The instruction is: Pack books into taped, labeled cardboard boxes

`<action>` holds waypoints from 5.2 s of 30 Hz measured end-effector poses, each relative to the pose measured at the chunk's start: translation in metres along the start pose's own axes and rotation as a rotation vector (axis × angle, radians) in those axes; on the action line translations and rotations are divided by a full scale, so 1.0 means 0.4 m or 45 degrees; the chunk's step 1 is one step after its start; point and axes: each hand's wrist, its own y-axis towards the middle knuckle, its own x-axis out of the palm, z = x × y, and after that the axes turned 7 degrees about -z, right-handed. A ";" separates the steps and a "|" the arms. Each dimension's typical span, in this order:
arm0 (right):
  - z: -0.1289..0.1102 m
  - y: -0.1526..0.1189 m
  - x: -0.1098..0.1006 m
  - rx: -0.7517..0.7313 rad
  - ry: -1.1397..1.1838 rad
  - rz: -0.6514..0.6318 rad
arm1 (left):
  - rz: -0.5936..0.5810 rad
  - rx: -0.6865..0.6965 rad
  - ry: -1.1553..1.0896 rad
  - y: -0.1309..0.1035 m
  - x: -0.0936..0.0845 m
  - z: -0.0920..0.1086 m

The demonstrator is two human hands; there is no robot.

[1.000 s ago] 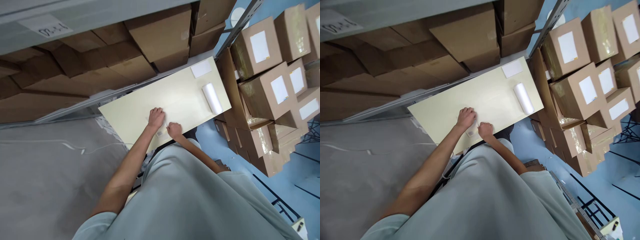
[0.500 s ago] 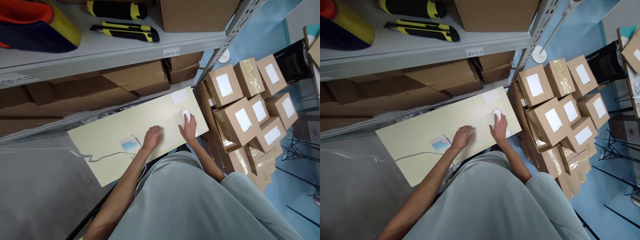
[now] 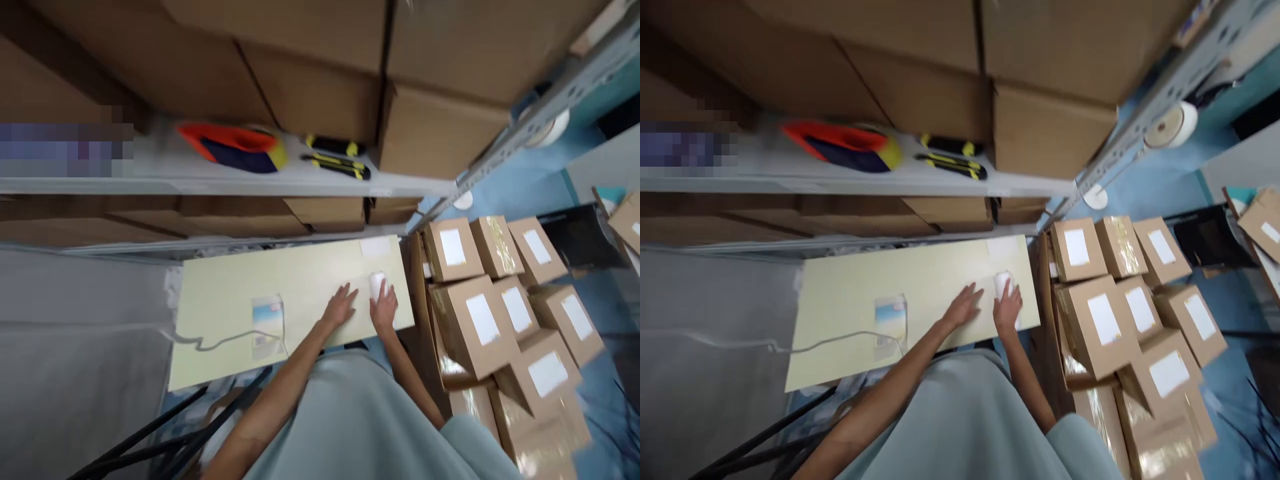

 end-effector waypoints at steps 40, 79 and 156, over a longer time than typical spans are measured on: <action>-0.251 -0.200 0.348 -0.427 0.073 -0.191 | 0.615 0.095 -0.038 -0.250 0.097 -0.549; -0.551 -0.258 0.394 -0.277 -0.380 -0.262 | 0.540 0.308 -0.038 -0.226 0.098 -0.610; -0.381 -0.231 0.318 -1.314 -0.138 -0.950 | 0.607 -0.965 -0.735 -0.356 0.139 -0.562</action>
